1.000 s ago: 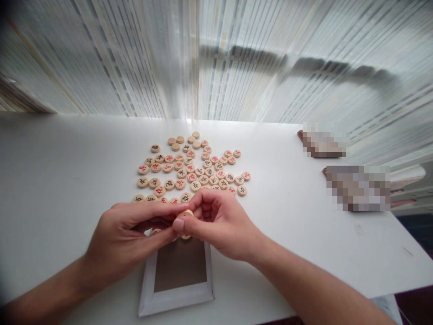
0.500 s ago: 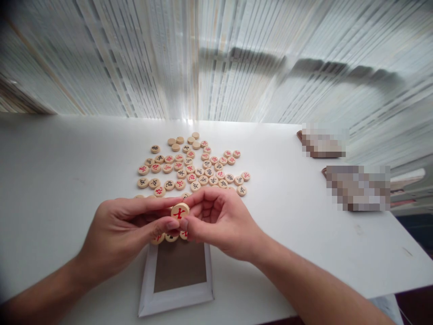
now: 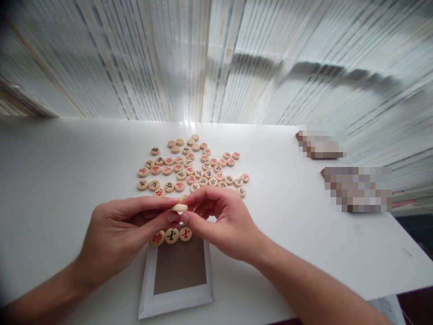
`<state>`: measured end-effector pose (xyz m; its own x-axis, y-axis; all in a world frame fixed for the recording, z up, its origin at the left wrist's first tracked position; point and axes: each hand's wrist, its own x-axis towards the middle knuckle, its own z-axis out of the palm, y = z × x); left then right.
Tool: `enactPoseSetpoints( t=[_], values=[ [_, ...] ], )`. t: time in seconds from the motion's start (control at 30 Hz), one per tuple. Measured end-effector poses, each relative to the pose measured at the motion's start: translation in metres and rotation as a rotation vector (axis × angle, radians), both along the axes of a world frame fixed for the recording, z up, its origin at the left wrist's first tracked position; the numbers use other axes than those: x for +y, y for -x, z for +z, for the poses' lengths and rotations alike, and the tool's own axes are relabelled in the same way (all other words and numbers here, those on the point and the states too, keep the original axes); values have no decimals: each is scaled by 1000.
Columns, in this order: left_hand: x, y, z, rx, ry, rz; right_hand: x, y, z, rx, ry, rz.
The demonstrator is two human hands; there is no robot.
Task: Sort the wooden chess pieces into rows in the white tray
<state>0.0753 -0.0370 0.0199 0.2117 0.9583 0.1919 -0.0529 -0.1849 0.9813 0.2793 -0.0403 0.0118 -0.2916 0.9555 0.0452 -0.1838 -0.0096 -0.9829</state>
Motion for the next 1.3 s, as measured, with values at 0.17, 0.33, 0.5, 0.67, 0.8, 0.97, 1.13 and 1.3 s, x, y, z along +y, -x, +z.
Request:
enactPoseSetpoints(
  t=[0.17,0.33,0.5,0.67,0.8,0.97,1.13,1.3],
  values=[
    [1,0,-1,26,-9,-1,0,-2,-2,-34,-74,-31],
    [0,1,-2,2,8,-26,-2,-2,-2,15,-25,-33],
    [0,1,0,-5,-8,-14,0,-1,2,58,22,-37],
    [0,2,2,4,-16,16,0,0,5,74,57,-32],
    [-1,2,0,9,0,41,0,1,4,84,50,-39],
    [0,2,-2,-32,67,29,1,0,2,85,51,-26],
    [3,3,-4,-98,198,-32,3,-2,0,71,105,-26],
    [4,3,-4,-108,243,-83,3,0,3,78,139,-20]
  ],
)
